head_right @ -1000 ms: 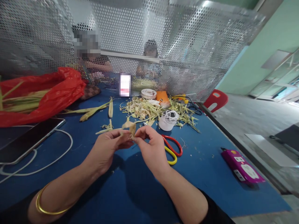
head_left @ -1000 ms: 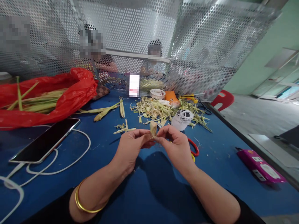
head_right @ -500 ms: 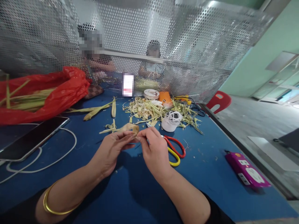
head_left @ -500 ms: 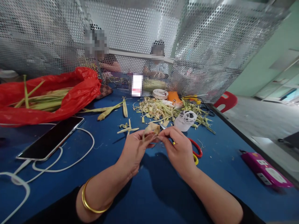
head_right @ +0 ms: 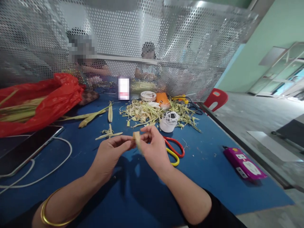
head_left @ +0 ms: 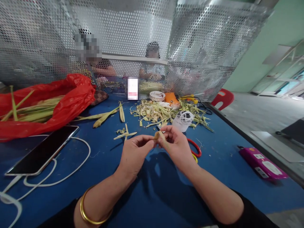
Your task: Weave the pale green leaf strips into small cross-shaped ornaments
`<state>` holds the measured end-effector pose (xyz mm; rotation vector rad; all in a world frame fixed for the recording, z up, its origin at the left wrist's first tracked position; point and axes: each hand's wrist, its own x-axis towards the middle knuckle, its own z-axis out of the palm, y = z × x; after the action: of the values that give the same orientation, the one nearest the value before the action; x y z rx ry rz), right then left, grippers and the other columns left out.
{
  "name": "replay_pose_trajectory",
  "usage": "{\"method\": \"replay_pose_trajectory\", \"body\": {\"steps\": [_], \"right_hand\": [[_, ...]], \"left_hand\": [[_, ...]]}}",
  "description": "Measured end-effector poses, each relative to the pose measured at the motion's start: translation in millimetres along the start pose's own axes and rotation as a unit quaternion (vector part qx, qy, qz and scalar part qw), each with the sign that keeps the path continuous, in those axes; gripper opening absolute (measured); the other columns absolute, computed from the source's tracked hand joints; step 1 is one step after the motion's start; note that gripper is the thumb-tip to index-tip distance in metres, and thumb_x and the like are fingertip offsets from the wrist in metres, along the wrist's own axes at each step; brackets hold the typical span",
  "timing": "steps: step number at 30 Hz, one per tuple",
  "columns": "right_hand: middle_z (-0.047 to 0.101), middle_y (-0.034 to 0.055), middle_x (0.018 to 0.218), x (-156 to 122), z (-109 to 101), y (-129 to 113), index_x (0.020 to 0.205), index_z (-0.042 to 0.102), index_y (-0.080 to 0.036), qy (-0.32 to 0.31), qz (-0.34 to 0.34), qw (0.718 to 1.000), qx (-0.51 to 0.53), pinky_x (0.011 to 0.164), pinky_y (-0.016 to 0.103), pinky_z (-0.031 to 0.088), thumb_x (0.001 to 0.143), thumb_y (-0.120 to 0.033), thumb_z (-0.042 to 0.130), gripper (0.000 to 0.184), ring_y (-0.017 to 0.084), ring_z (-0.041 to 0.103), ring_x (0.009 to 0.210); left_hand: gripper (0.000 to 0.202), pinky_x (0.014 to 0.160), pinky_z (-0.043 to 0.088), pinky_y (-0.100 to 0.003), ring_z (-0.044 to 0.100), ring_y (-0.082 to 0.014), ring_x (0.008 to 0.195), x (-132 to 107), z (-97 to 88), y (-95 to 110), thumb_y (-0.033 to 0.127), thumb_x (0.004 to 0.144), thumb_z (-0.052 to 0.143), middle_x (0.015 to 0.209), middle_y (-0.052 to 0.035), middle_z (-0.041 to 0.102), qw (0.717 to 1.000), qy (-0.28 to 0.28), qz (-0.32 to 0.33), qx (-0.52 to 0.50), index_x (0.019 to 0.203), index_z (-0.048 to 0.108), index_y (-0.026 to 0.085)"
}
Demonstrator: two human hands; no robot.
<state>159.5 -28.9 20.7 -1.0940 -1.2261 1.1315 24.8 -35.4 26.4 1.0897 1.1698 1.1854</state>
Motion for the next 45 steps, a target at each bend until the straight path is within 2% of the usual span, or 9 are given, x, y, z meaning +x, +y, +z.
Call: {"method": "replay_pose_trajectory", "body": {"steps": [5,7,10,13,17,28,34,40,45], "right_hand": [[0.056,-0.0075,0.056,2,-2,-4,0.084,0.050,-0.020,-0.001,0.040,0.999,0.031,0.054,0.024,0.043,0.065,-0.020,0.069,0.027,0.010,0.052,0.050],[0.054,-0.0070,0.056,2,-2,-3,0.077,0.051,-0.020,-0.003,0.022,1.000,0.001,0.054,0.023,0.043,0.068,-0.020,0.068,0.019,0.010,0.051,0.050],[0.054,-0.0033,0.063,0,-2,-1,0.071,0.056,-0.020,0.010,-0.111,0.985,-0.131,0.058,0.025,0.043,0.075,-0.018,0.063,0.009,0.012,0.051,0.059],[0.056,0.0005,0.078,-3,-3,1,0.076,0.062,-0.021,-0.001,-0.263,0.932,-0.250,0.067,0.026,0.045,0.080,-0.014,0.061,0.008,0.014,0.054,0.073],[0.057,0.0014,0.082,-4,-4,4,0.082,0.063,-0.022,-0.008,-0.314,0.902,-0.296,0.070,0.026,0.045,0.083,-0.011,0.059,0.011,0.015,0.056,0.077],[0.060,0.0032,0.082,-3,-6,7,0.083,0.062,-0.021,0.000,-0.324,0.888,-0.326,0.072,0.030,0.045,0.087,-0.014,0.056,0.010,0.017,0.057,0.080],[0.060,0.0015,0.080,-3,-4,5,0.079,0.059,-0.021,-0.014,-0.283,0.912,-0.295,0.070,0.028,0.045,0.086,-0.014,0.056,0.011,0.016,0.057,0.077],[0.058,0.0002,0.077,-4,-4,2,0.075,0.058,-0.020,-0.030,-0.249,0.930,-0.269,0.066,0.026,0.043,0.086,-0.014,0.056,0.012,0.014,0.055,0.072],[0.057,-0.0013,0.070,-4,-2,4,0.072,0.058,-0.020,-0.022,-0.177,0.956,-0.232,0.062,0.025,0.042,0.081,-0.018,0.060,0.010,0.013,0.052,0.065]], "left_hand": [[0.020,0.070,0.047,-0.025,0.062,-0.0144,0.066,1,0.0,0,0.034,0.066,0.074,0.067,-0.0031,0.070,0.998,-0.016,-0.046,-0.044,0.073,0.074,0.015],[0.022,0.072,0.048,-0.025,0.062,-0.0148,0.068,1,-0.7,-2,0.034,0.065,0.074,0.069,-0.0035,0.070,0.995,-0.016,-0.056,-0.081,0.074,0.073,0.014],[0.019,0.070,0.048,-0.025,0.063,-0.0147,0.069,1,-2.1,-5,0.029,0.066,0.073,0.071,-0.0046,0.070,0.989,-0.003,-0.082,-0.120,0.075,0.071,0.013],[0.017,0.068,0.048,-0.024,0.063,-0.0141,0.069,0,-3.3,-6,0.027,0.067,0.072,0.073,-0.0055,0.071,0.984,0.002,-0.104,-0.145,0.076,0.071,0.013],[0.018,0.071,0.049,-0.026,0.065,-0.0154,0.071,0,-3.6,-5,0.027,0.066,0.074,0.076,-0.0067,0.071,0.975,0.006,-0.132,-0.180,0.076,0.071,0.012],[0.014,0.071,0.048,-0.023,0.063,-0.0134,0.073,0,-3.9,-4,0.027,0.068,0.071,0.074,-0.0040,0.069,0.974,-0.026,-0.132,-0.184,0.074,0.069,0.014],[0.013,0.069,0.047,-0.024,0.060,-0.0140,0.072,-2,-2.2,-1,0.025,0.067,0.071,0.071,-0.0021,0.066,0.981,-0.024,-0.099,-0.168,0.073,0.067,0.015],[0.023,0.072,0.047,-0.026,0.057,-0.0141,0.071,-2,-2.0,-2,0.029,0.061,0.077,0.075,-0.0033,0.066,0.985,-0.017,-0.059,-0.163,0.075,0.068,0.014],[0.026,0.071,0.046,-0.024,0.056,-0.0132,0.071,-2,-2.7,-2,0.031,0.059,0.079,0.072,-0.0005,0.063,0.988,-0.001,-0.051,-0.146,0.075,0.067,0.014]]}}
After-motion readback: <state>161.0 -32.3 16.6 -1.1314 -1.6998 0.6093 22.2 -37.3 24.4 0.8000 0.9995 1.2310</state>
